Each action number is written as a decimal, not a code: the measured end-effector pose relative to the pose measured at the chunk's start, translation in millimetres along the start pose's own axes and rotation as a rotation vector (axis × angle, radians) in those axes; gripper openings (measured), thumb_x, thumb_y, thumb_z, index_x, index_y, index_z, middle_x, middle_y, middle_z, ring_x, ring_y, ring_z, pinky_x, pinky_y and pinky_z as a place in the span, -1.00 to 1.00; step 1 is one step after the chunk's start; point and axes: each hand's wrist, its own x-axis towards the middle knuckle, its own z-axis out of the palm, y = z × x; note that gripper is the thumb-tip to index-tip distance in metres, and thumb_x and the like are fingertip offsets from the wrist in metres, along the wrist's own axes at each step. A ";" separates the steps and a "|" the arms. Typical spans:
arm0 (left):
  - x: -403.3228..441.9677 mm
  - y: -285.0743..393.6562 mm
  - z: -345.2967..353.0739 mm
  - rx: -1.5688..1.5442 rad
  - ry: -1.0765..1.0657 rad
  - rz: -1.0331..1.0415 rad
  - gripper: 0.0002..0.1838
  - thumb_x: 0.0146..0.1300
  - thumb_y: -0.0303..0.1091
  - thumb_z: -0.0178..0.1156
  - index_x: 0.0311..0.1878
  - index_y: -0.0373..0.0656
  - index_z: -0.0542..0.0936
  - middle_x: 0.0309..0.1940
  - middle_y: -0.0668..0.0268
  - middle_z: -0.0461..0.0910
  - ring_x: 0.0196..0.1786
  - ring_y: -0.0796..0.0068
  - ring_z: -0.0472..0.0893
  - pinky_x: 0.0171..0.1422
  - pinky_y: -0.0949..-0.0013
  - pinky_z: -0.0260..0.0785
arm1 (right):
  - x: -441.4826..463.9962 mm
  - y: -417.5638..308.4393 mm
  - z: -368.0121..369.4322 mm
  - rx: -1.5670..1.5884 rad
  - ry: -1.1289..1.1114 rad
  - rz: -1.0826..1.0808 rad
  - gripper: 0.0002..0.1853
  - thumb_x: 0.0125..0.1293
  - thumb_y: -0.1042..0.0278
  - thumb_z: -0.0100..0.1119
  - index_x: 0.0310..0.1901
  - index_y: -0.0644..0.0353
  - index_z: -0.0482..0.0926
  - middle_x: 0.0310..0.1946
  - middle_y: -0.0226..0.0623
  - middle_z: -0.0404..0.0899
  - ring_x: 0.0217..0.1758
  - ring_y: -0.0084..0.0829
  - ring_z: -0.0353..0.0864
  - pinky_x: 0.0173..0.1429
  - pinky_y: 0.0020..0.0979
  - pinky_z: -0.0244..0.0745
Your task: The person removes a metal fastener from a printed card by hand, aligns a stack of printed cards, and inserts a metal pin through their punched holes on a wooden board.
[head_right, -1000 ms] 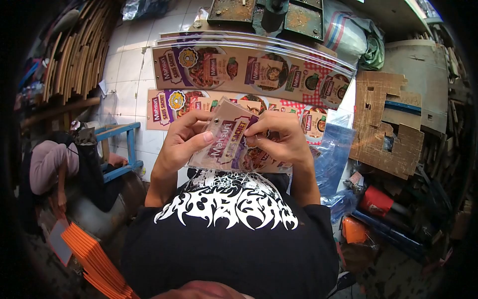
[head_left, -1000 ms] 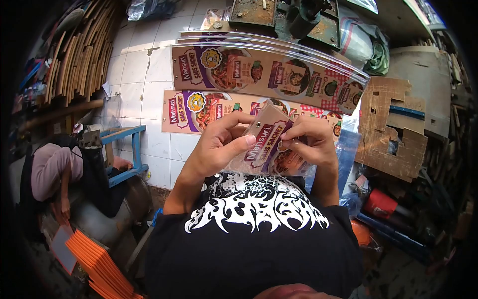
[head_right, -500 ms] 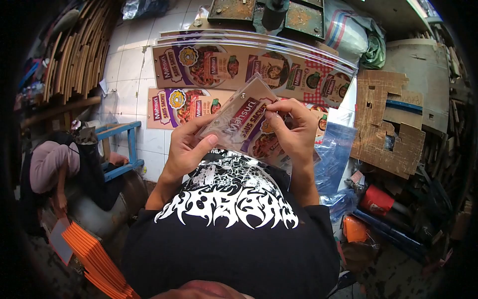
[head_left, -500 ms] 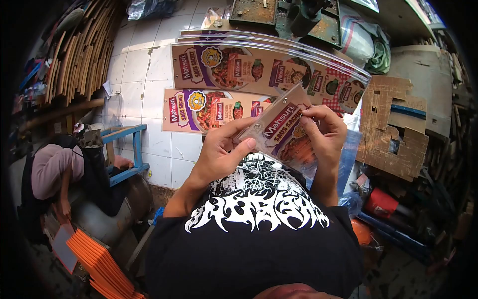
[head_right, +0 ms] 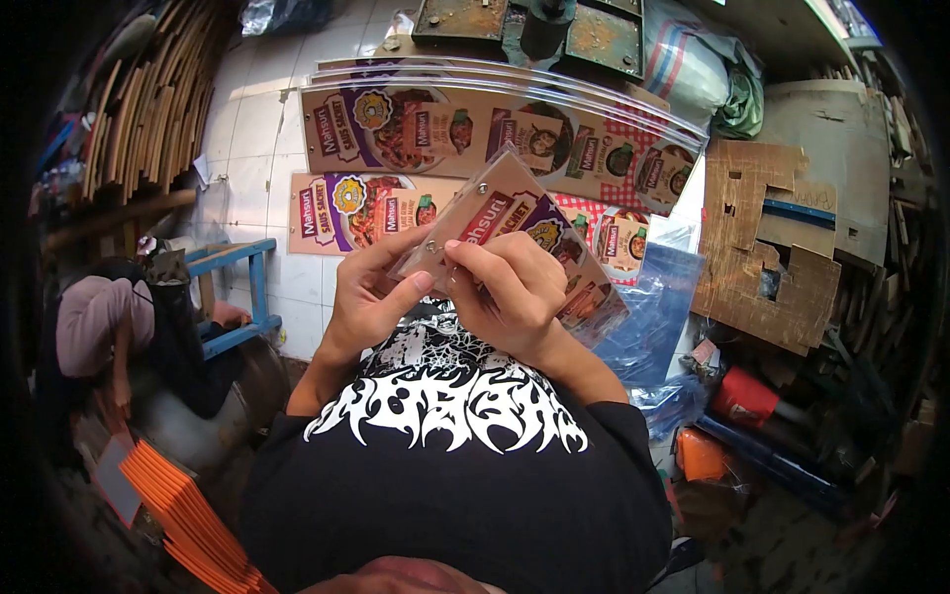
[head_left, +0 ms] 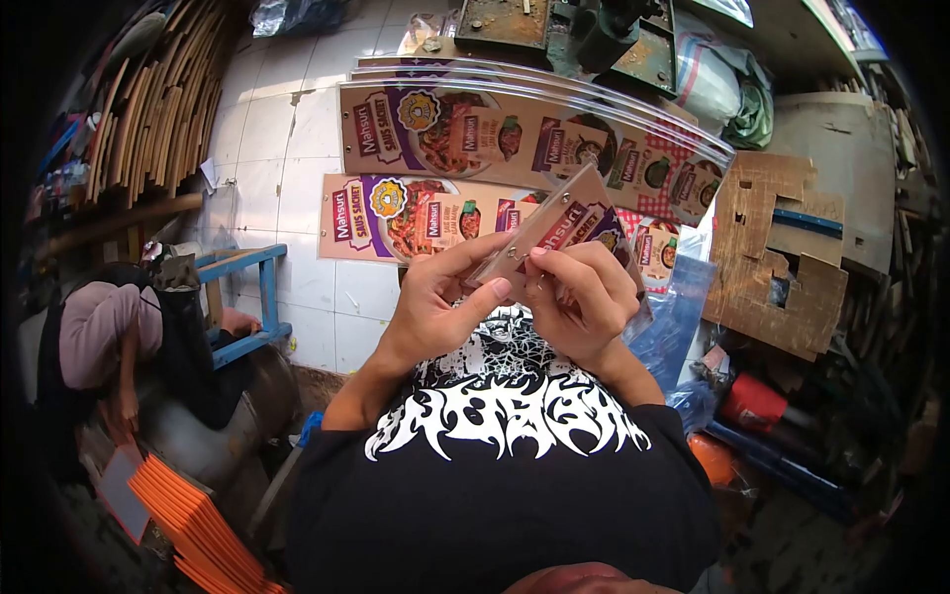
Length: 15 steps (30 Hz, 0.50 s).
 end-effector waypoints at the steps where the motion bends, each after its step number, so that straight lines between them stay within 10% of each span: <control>1: -0.1 0.2 -0.1 0.003 -0.003 0.007 -0.52 0.29 -0.60 0.16 0.28 -0.44 0.40 -0.03 0.10 0.62 -0.05 0.52 0.62 0.02 0.46 0.51 | 0.1 0.0 0.7 0.002 -0.004 -0.001 -0.65 -0.14 0.70 0.34 -0.21 0.26 0.64 -0.52 -0.31 0.55 -0.54 -0.36 0.54 -0.48 -0.43 0.43; 15: 0.5 2.7 -2.6 0.268 0.014 0.092 -0.50 0.17 -0.55 0.24 0.23 -0.36 0.50 -0.26 0.07 0.69 -0.27 0.50 0.68 -0.19 0.46 0.50 | -2.0 1.0 4.1 -0.074 -0.011 -0.106 -0.58 -0.14 0.68 0.37 -0.12 0.29 0.65 -0.51 -0.37 0.51 -0.54 -0.40 0.50 -0.50 -0.44 0.40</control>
